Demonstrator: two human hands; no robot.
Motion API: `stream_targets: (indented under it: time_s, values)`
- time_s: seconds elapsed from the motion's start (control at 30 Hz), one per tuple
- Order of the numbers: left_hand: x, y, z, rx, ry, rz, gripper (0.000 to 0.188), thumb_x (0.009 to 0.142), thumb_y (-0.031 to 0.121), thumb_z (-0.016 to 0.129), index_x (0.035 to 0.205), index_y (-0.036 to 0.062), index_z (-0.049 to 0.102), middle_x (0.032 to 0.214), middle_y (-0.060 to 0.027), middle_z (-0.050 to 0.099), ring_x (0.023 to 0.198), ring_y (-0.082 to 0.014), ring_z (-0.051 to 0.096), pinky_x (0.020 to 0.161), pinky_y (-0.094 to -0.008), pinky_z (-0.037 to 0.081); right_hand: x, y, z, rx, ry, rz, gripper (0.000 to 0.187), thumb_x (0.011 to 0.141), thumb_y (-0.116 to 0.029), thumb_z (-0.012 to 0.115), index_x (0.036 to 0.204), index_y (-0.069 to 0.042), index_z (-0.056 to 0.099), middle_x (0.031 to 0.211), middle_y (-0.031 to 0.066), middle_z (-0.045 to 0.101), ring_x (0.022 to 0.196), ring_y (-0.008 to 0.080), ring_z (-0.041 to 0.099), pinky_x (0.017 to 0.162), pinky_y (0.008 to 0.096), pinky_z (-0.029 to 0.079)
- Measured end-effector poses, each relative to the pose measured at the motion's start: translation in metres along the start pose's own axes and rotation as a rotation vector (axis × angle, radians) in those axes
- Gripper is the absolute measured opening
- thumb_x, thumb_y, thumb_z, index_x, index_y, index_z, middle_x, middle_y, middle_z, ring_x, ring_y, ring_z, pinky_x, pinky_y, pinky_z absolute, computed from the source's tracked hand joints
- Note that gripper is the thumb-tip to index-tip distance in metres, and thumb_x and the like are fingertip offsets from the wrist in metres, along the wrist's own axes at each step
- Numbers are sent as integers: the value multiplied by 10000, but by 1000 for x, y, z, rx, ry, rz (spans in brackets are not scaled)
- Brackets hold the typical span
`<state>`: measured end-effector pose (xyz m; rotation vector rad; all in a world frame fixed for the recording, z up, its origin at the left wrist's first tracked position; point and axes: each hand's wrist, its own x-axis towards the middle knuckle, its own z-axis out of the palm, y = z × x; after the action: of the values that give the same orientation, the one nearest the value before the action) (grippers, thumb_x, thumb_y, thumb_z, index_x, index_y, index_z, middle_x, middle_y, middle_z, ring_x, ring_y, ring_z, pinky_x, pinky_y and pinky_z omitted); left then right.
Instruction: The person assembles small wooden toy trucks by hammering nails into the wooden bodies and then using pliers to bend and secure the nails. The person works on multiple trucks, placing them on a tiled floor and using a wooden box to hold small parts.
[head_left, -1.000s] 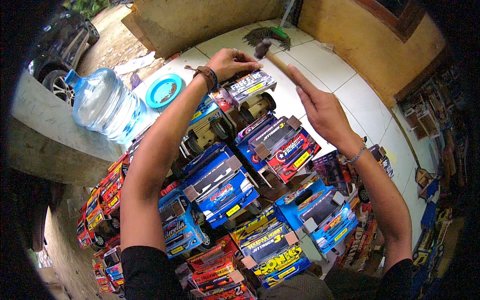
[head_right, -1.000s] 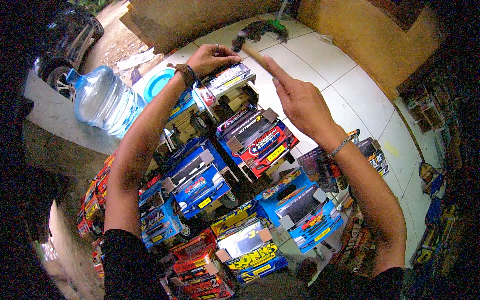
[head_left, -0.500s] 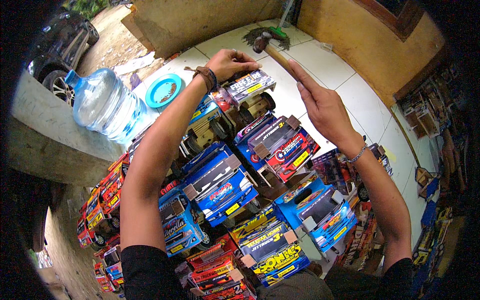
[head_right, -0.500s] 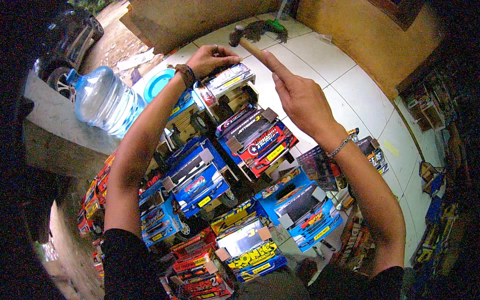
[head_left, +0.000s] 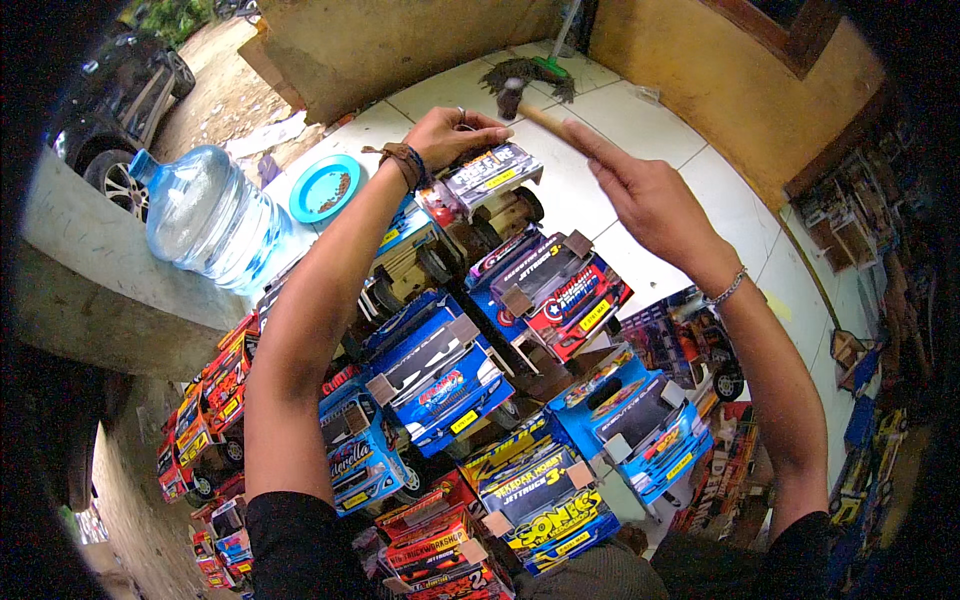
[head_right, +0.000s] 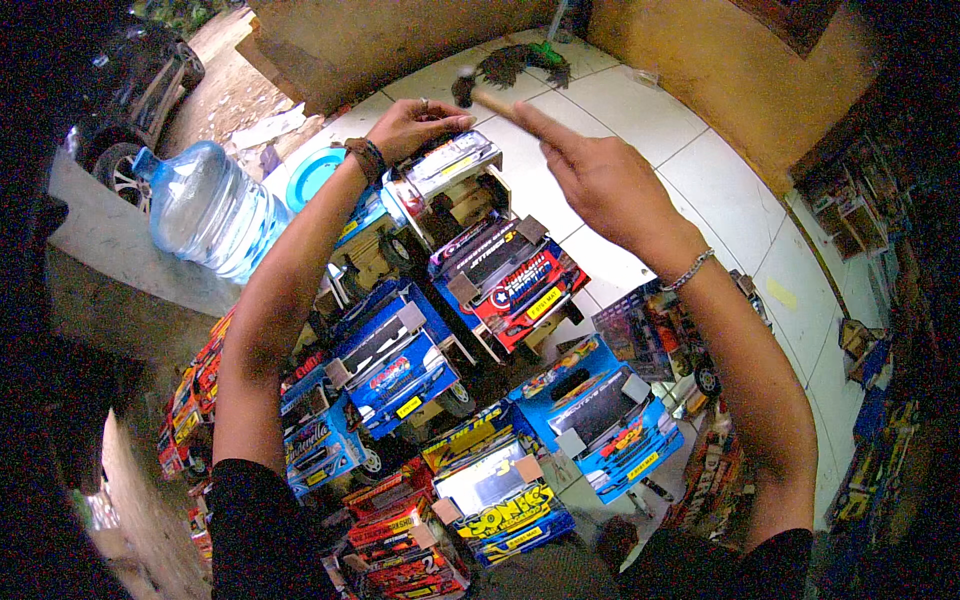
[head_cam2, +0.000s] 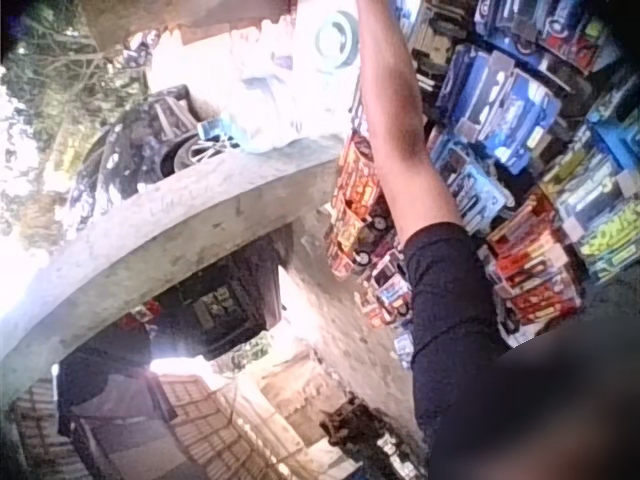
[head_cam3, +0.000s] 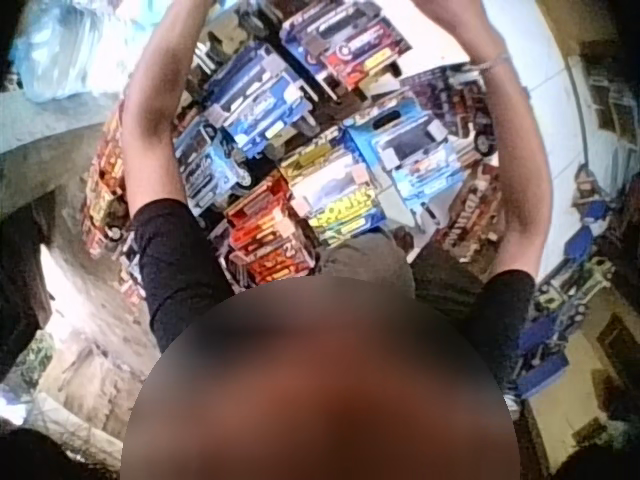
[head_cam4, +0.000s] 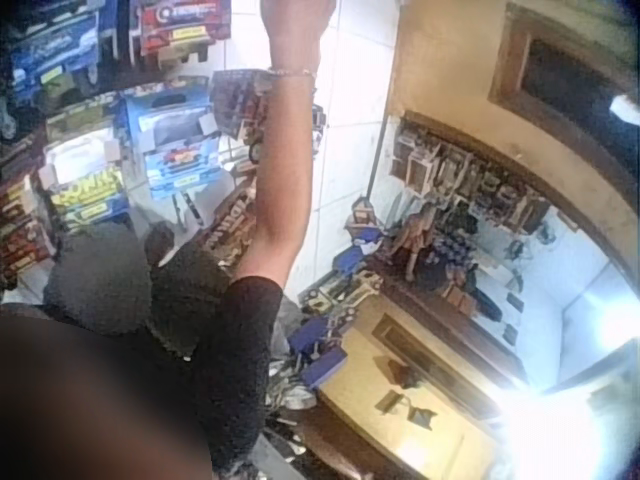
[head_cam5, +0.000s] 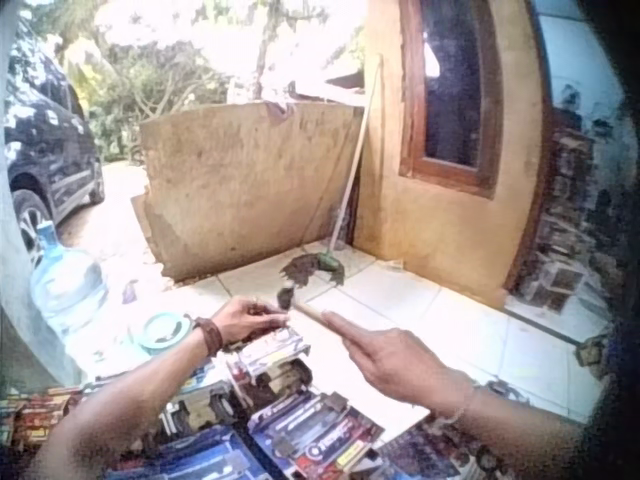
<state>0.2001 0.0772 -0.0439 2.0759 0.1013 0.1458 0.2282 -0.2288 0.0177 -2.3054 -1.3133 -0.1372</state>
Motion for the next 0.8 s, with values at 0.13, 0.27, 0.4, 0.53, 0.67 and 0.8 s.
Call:
stream_targets:
  time_s: [0.13, 0.27, 0.4, 0.53, 0.67, 0.8]
  values:
    - [-2, 6, 2, -10, 21, 14, 371, 852, 422, 775, 1078, 127, 777, 858, -20, 739, 725, -72, 641, 662, -236, 510, -9, 13, -16, 100, 109, 55, 453, 1026, -269, 489, 1477, -279, 447, 667, 208, 586, 570, 319, 591, 600, 439, 478]
    - [0, 8, -2, 70, 3, 2, 372, 840, 428, 781, 1055, 125, 783, 892, -29, 750, 747, -87, 662, 682, -252, 518, -47, 14, -46, -7, 34, 144, 452, 1026, -247, 493, 1476, -265, 454, 670, 216, 569, 554, 313, 552, 587, 425, 459]
    - [1, 5, -1, 37, 26, 35, 370, 859, 428, 764, 1046, 110, 782, 906, -37, 752, 761, -92, 669, 707, -254, 527, -110, 8, -90, -55, -14, 298, 468, 1024, -201, 492, 1486, -260, 443, 742, 215, 601, 616, 305, 583, 628, 411, 466]
    - [2, 5, 0, -38, 39, -9, 407, 897, 454, 718, 1062, 85, 772, 909, -25, 747, 791, -74, 656, 732, -251, 525, -184, 13, -152, -149, 15, 308, 506, 1016, -104, 479, 1512, -157, 393, 1416, 203, 533, 1313, 298, 528, 1077, 356, 396]
    - [5, 5, -8, 132, 12, -31, 457, 956, 516, 611, 1172, 131, 730, 1052, 10, 735, 917, -81, 630, 764, -261, 500, -279, 24, -215, -270, 217, 554, 484, 1055, -183, 439, 1533, -171, 367, 1529, 144, 425, 1399, 213, 407, 1144, 360, 322]
    - [14, 5, -21, 167, -120, -92, 526, 967, 547, 569, 1229, 107, 691, 1146, -10, 712, 987, -125, 644, 816, -306, 523, -390, 21, -261, -219, 425, 715, 476, 1058, -189, 440, 1524, -116, 374, 1506, 96, 448, 1349, 167, 444, 1102, 345, 368]
